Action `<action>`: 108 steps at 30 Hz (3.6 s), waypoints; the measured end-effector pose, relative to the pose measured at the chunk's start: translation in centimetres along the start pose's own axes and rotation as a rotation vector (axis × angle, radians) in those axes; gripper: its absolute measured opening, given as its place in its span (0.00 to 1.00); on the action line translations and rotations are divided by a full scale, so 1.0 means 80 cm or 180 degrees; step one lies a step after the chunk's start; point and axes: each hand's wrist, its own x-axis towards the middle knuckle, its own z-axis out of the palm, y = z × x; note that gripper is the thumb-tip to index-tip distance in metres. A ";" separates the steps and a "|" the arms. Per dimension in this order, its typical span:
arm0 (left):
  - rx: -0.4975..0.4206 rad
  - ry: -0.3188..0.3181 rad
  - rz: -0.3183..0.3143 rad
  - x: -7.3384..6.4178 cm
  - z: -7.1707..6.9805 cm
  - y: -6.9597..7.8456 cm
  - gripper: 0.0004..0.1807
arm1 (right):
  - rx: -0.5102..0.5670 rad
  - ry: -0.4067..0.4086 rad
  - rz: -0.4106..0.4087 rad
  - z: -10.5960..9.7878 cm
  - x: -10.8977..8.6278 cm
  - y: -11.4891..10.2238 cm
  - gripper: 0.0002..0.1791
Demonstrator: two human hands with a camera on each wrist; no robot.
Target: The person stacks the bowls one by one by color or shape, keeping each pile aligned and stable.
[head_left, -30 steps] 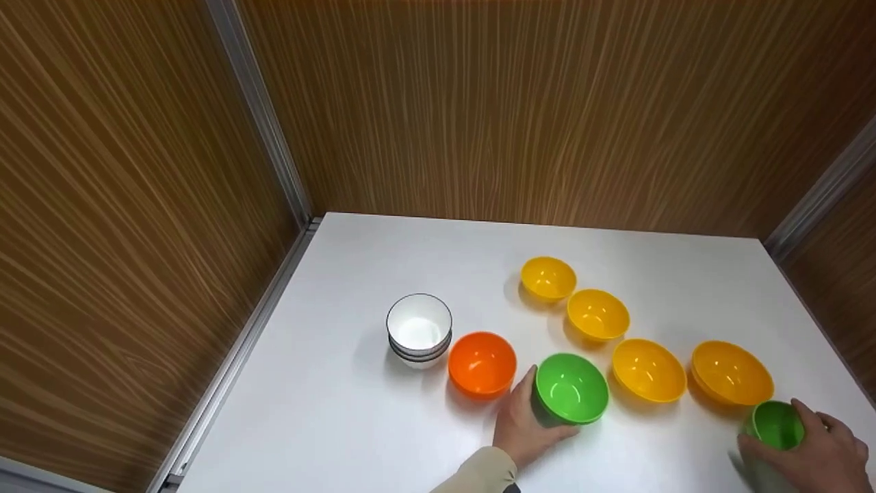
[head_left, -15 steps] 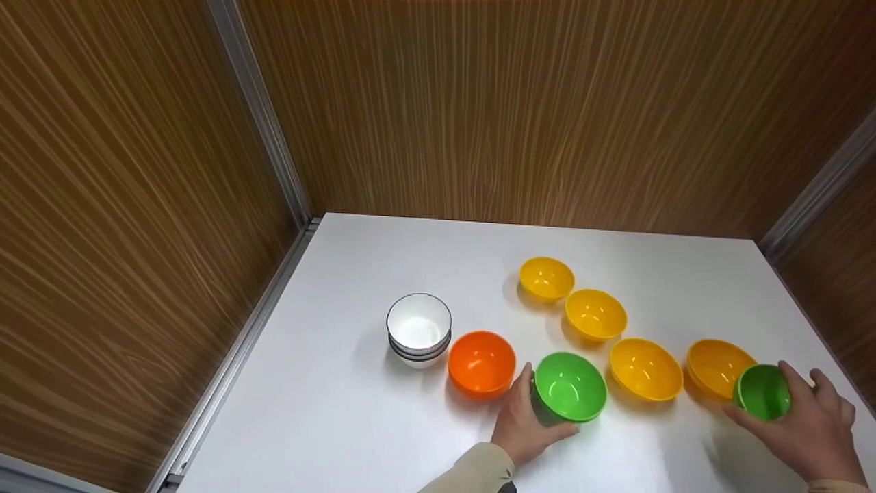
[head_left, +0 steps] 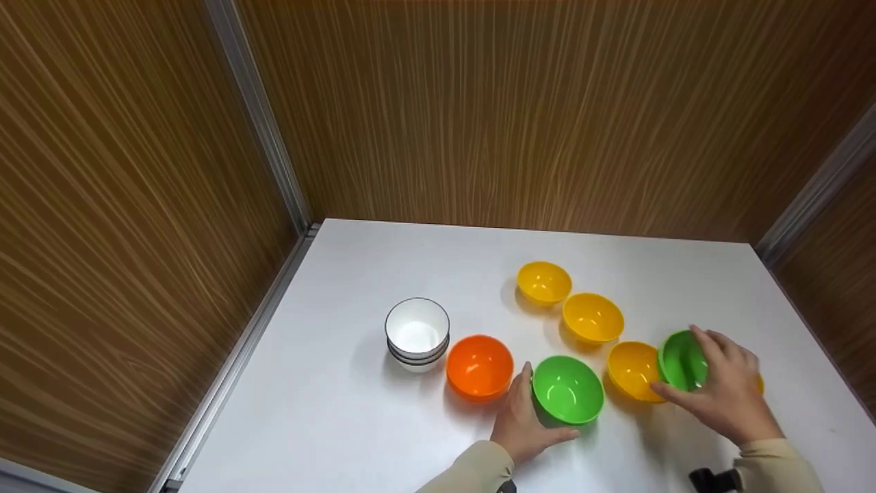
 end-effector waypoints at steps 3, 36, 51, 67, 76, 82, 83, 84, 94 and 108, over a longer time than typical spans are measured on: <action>0.0044 0.0027 0.0026 0.003 0.000 0.000 0.69 | 0.0083 -0.0063 -0.0197 0.011 0.011 -0.022 0.62; -0.0026 0.0134 -0.0120 0.025 0.008 -0.004 0.61 | 0.0119 -0.0500 -0.1393 0.135 0.043 -0.095 0.60; 0.0073 0.0325 -0.0137 0.021 0.017 -0.013 0.59 | -0.0076 -0.0509 -0.1325 0.155 0.043 -0.099 0.59; 0.0306 0.0338 -0.0035 0.012 0.017 -0.012 0.59 | 0.0024 -0.0537 -0.1381 0.153 0.037 -0.096 0.62; 0.0216 0.0425 0.0027 0.008 0.015 -0.014 0.59 | 0.0371 -0.0633 -0.1096 0.121 0.023 -0.072 0.61; 0.0028 0.0441 -0.0002 0.006 0.017 -0.012 0.61 | 0.0373 -0.0508 -0.0726 0.085 0.013 -0.037 0.55; 0.0004 0.0448 0.0011 0.006 0.017 -0.012 0.61 | 0.0368 -0.0478 -0.0662 0.080 0.013 -0.031 0.54; -0.0015 0.0465 0.0029 0.006 0.016 -0.011 0.61 | 0.0353 -0.0452 -0.0600 0.075 0.012 -0.026 0.53; -0.0372 0.0220 -0.0165 -0.003 0.004 -0.016 0.50 | 0.0093 -0.0695 -0.0245 0.054 0.002 0.008 0.58; -0.0025 -0.0284 0.0074 -0.041 -0.002 -0.002 0.15 | 0.0022 -0.0945 -0.0257 0.056 0.013 0.020 0.60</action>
